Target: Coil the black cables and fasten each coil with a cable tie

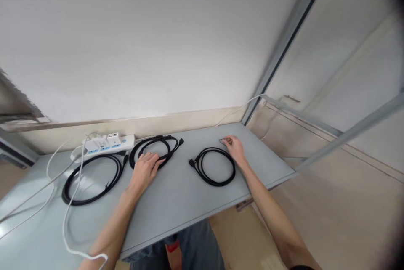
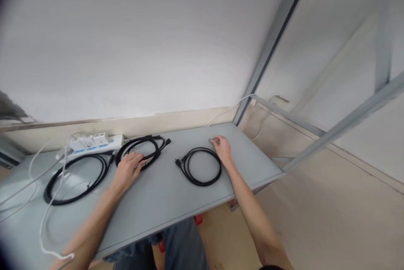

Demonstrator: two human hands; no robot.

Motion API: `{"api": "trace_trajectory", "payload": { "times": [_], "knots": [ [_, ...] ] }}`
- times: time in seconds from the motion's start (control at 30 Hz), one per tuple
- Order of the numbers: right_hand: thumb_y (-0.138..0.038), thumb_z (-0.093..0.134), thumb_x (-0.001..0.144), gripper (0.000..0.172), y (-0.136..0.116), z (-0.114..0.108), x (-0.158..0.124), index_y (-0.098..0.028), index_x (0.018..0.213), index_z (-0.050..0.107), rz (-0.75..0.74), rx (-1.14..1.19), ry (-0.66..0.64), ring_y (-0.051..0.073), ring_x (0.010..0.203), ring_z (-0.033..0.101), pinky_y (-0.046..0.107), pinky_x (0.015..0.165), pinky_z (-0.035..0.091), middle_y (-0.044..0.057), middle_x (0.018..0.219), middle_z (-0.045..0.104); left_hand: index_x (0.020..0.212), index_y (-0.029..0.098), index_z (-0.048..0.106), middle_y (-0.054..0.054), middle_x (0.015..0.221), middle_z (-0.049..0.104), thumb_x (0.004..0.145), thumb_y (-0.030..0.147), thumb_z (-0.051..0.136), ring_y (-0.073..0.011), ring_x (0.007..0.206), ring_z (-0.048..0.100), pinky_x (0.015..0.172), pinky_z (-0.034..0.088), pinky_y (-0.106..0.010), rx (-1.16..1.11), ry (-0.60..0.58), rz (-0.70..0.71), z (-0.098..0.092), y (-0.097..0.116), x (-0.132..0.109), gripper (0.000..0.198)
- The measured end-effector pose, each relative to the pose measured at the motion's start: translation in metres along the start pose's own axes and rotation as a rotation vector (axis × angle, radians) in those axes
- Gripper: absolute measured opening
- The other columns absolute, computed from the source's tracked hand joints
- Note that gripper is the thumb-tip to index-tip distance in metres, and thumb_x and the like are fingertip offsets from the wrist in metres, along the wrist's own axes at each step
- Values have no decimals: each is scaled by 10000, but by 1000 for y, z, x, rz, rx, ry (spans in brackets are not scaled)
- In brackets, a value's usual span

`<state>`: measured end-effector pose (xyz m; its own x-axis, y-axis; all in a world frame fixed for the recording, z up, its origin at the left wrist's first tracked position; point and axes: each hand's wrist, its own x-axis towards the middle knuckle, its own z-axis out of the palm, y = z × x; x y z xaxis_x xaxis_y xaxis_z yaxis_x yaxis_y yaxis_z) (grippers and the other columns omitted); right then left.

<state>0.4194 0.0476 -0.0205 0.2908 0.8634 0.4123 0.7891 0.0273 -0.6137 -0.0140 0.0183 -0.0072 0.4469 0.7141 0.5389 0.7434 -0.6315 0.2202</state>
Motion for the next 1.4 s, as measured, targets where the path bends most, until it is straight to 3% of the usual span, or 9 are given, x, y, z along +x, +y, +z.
{"api": "trace_trajectory", "payload": {
  "times": [0.1, 0.27, 0.47, 0.67, 0.77, 0.87, 0.97, 1.1, 1.4],
  "knots": [
    [-420, 646, 897, 304, 14, 2, 4, -146, 982, 745, -41, -178, -47, 275, 974, 591, 372, 921, 433, 141, 988, 697, 788, 218, 542, -50, 750, 610, 1043, 388, 422, -245, 776, 547, 733, 335, -361, 41, -5, 1, 3, 3, -1, 330],
    [-278, 701, 863, 136, -6, 16, 20, -148, 851, 737, -9, -268, -127, 299, 1063, 557, 390, 957, 401, 176, 1030, 693, 840, 213, 575, -65, 802, 655, 1046, 391, 412, -260, 829, 560, 759, 340, -369, 71, -3, -13, 6, 6, -5, 317],
    [-128, 713, 765, 183, -30, 19, 41, -177, 606, 636, 55, -140, -209, 234, 864, 602, 335, 808, 432, 99, 724, 677, 812, 220, 555, -59, 779, 643, 1038, 414, 429, -261, 816, 549, 744, 326, -358, 66, 1, -49, 5, 3, -8, 324],
    [-288, 582, 917, 139, -82, -31, 61, -197, 828, 637, -58, 184, -205, 153, 779, 622, 273, 739, 472, 39, 831, 707, 789, 219, 529, -52, 767, 623, 1030, 446, 459, -254, 819, 546, 752, 322, -358, 69, 13, -43, 5, 6, -4, 339],
    [-394, 625, 928, 179, -126, -45, 59, -216, 911, 617, -209, 815, -121, 142, 763, 615, 271, 728, 486, 25, 832, 692, 777, 219, 521, -47, 761, 614, 1022, 461, 481, -249, 817, 544, 754, 325, -358, 75, 24, -46, 4, 6, -3, 348],
    [-394, 689, 878, 191, -170, -17, 36, -215, 888, 625, -174, 998, -159, 122, 653, 570, 246, 644, 462, -8, 731, 643, 747, 220, 503, -47, 751, 610, 1027, 449, 471, -246, 808, 545, 753, 330, -357, 90, 36, -69, 3, 7, -3, 364],
    [-381, 633, 913, 178, -199, 40, -3, -209, 870, 629, -172, 841, -367, 133, 631, 558, 253, 616, 437, -9, 695, 627, 730, 221, 493, -49, 740, 603, 1024, 445, 478, -247, 802, 548, 743, 333, -354, 97, 46, -80, 2, 7, -3, 371],
    [-324, 549, 974, 132, -209, 101, -50, -232, 899, 607, -339, 544, -341, 158, 691, 565, 282, 712, 429, -3, 767, 629, 733, 222, 514, -51, 745, 603, 1007, 449, 514, -250, 793, 536, 743, 337, -356, 69, 32, -74, 1, 8, -4, 356],
    [-308, 529, 1003, 158, -193, 108, -74, -259, 926, 657, -452, 505, -471, 188, 783, 550, 297, 757, 393, 35, 919, 631, 782, 221, 548, -64, 791, 620, 1013, 404, 510, -262, 852, 523, 792, 339, -375, 68, -4, -68, 3, 6, -5, 298]
  ]
}}
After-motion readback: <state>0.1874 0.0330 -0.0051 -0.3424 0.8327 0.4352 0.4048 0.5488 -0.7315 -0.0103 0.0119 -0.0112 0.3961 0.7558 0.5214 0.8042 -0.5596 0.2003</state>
